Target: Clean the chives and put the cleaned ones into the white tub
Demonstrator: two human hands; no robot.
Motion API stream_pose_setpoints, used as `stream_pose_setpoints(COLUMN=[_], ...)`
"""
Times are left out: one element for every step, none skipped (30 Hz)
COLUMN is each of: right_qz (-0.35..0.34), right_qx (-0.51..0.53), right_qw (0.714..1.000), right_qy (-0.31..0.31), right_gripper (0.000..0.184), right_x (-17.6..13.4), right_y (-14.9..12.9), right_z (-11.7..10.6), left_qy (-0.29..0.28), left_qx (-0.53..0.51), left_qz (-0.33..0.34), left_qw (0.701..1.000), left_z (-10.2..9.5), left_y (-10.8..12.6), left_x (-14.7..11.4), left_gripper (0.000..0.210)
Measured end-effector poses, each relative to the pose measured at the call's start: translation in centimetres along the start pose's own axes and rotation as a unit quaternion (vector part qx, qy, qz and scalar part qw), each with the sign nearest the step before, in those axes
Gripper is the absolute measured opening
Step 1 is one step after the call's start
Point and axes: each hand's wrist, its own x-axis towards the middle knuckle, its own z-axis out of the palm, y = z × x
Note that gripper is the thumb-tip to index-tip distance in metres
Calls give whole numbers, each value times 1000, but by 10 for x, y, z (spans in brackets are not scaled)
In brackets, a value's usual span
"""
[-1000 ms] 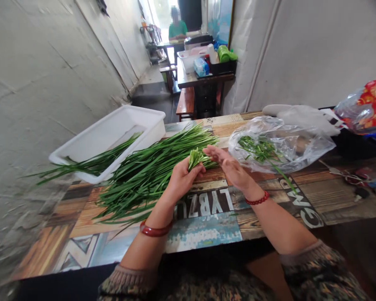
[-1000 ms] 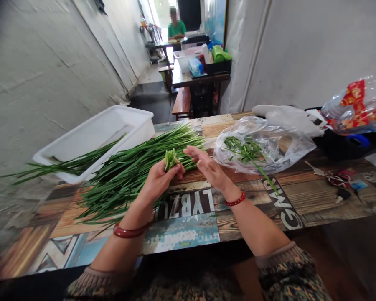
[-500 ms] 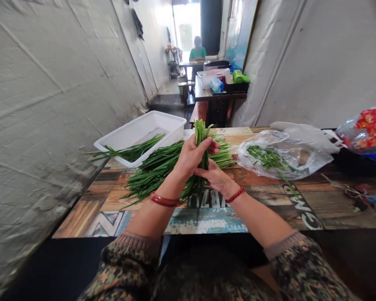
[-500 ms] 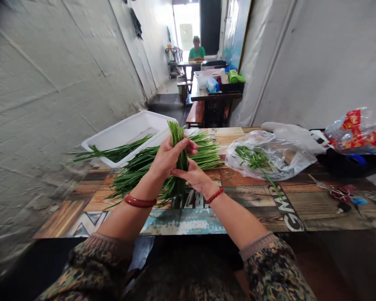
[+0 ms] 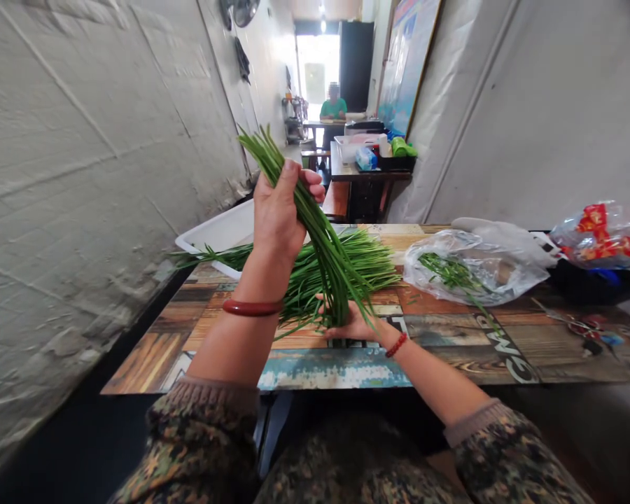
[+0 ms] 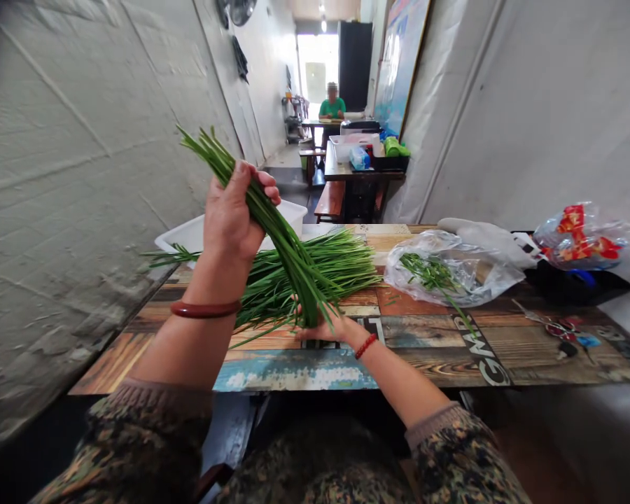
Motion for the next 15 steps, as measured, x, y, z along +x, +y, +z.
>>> stream_pose_setpoints(right_qz=[8, 12, 19, 42, 65, 77, 84, 80, 62, 36, 6, -21, -44, -64, -72], right_qx=[-8, -9, -12, -16, -16, -11, -13, -20, -20, -13, 2, 27, 46, 51, 49], right_qw=[1000, 1000, 999, 998, 997, 997, 992, 981, 963, 948, 940, 944, 951, 959, 967], right_qy=[-26, -27, -29, -40, -31, 17, 91, 177, 263, 317, 340, 329, 301, 271, 241], right_gripper=[64, 69, 72, 75, 76, 74, 68, 63, 59, 58, 56, 56, 57, 58, 60], right_x=[-9, -20, -32, -44, -55, -65, -73, -79, -83, -84, -82, -78, -72, -65, -57], right_y=[-5, -10, -16, -23, -30, -37, -46, -55, -66, -77, -88, -98, -107, -115, -119], right_z=[-11, -25, -42, -60, -79, -97, -113, -125, -132, -134, -132, -125, -116, -105, -94], left_qy=[6, 14, 21, 27, 31, 32, 31, 27, 21, 14, 5, -6, -18, -29, -39], left_qx=[-12, -22, -29, -33, -35, -35, -35, -36, -40, -45, -50, -54, -55, -53, -49], left_qz=[0, -1, -3, -6, -9, -13, -18, -24, -31, -39, -46, -55, -65, -74, -84], left_qw=[1000, 1000, 999, 999, 999, 999, 999, 999, 999, 998, 998, 997, 996, 995, 995], left_z=[0, -1, -1, -2, -2, -2, 0, 2, 6, 12, 19, 26, 35, 43, 50], left_y=[3, 5, 7, 8, 8, 7, 5, 2, -2, -8, -15, -22, -30, -38, -45], left_x=[1, 1, 2, 2, 2, 2, 2, 1, 0, -2, -5, -8, -12, -17, -21], left_gripper=[20, 19, 19, 18, 17, 17, 16, 16, 17, 18, 20, 22, 24, 26, 28])
